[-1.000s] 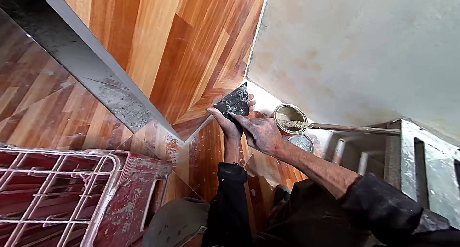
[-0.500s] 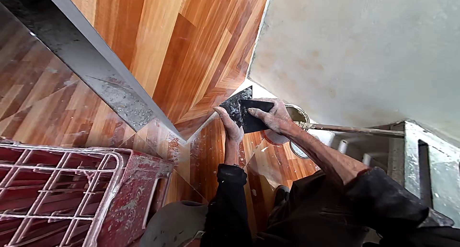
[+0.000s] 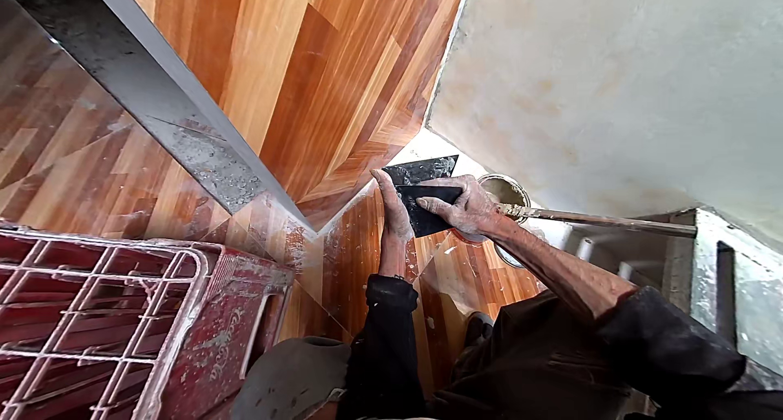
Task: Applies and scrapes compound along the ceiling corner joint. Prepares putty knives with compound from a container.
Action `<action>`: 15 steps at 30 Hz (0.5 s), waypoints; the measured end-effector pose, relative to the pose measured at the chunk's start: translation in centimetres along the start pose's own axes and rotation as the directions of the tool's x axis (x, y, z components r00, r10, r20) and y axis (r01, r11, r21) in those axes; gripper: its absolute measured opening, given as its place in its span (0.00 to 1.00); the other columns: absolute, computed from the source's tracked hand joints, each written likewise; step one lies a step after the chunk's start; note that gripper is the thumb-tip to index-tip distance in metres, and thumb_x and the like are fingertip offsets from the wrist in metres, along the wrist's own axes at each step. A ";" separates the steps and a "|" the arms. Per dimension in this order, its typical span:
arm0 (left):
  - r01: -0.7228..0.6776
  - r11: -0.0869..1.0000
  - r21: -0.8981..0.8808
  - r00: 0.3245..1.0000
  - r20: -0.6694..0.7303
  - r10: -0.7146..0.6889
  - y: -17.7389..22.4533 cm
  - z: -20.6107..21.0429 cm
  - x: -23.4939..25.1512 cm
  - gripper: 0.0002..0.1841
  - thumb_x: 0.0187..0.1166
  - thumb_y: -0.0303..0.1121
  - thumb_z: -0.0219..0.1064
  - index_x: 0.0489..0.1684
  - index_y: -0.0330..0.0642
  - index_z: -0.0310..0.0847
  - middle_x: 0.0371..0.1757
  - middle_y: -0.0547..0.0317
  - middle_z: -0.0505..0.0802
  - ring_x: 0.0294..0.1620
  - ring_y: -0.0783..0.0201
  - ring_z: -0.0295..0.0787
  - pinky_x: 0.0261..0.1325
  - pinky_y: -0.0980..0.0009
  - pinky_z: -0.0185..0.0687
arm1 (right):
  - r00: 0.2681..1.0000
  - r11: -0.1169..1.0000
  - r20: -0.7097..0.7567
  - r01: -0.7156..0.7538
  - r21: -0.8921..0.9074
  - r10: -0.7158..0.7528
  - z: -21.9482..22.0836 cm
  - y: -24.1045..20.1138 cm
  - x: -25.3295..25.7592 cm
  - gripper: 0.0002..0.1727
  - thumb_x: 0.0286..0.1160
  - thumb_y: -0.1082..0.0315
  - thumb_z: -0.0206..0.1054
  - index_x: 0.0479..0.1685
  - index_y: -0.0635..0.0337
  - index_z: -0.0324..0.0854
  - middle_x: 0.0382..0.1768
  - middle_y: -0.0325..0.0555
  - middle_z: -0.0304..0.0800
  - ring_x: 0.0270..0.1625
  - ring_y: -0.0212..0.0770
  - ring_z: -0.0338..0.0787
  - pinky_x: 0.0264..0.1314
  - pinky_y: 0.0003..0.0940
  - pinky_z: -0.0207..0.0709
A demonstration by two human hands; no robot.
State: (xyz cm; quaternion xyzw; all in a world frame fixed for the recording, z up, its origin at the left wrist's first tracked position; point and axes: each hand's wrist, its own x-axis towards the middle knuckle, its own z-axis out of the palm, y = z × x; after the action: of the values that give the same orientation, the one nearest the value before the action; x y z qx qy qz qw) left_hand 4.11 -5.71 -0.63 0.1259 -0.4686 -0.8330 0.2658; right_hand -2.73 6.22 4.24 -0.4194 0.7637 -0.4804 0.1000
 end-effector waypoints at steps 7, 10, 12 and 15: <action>-0.016 0.991 -0.135 0.998 0.056 0.024 -0.2 0.1 0.6 0.43 0.71 0.83 0.39 0.73 0.66 0.75 0.63 0.74 0.90 0.63 0.74 0.87 0.64 0.63 0.87 | 0.978 0.995 -0.205 -0.060 -0.076 0.044 -0.7 -1.0 -0.5 0.12 0.81 0.64 0.69 0.56 0.57 0.91 0.42 0.42 0.96 0.39 0.30 0.94 0.46 0.30 0.89; -0.003 1.000 0.010 1.000 0.023 0.003 0.1 -0.2 -0.1 0.44 0.73 0.82 0.36 0.81 0.67 0.69 0.72 0.74 0.85 0.71 0.74 0.80 0.72 0.62 0.81 | 0.994 0.997 -0.104 -0.025 -0.076 0.017 -0.2 -1.6 -0.3 0.12 0.78 0.67 0.70 0.55 0.60 0.91 0.42 0.42 0.97 0.41 0.27 0.94 0.49 0.27 0.89; 0.039 0.998 0.044 0.999 -0.024 -0.038 0.2 -0.4 -0.3 0.44 0.73 0.82 0.38 0.82 0.68 0.70 0.74 0.72 0.85 0.73 0.72 0.80 0.73 0.59 0.80 | 0.999 0.996 -0.048 -0.012 -0.086 0.008 0.2 -2.0 0.0 0.11 0.75 0.68 0.71 0.51 0.61 0.92 0.39 0.41 0.97 0.38 0.26 0.94 0.47 0.25 0.89; 0.006 0.994 -0.107 1.000 0.024 -0.003 -0.3 0.2 1.5 0.45 0.76 0.78 0.32 0.73 0.53 0.70 0.59 0.66 0.89 0.62 0.72 0.86 0.68 0.63 0.85 | 0.994 0.992 -0.093 -0.061 -0.108 0.051 -0.6 -1.9 -0.6 0.14 0.80 0.62 0.70 0.57 0.57 0.90 0.41 0.43 0.96 0.38 0.31 0.93 0.45 0.33 0.88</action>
State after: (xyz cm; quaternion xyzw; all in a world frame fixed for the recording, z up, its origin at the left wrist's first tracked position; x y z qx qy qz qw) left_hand 2.72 -6.25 -0.71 0.1023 -0.4260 -0.8590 0.2648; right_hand -1.72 6.71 5.95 -0.3805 0.8045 -0.4528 0.0555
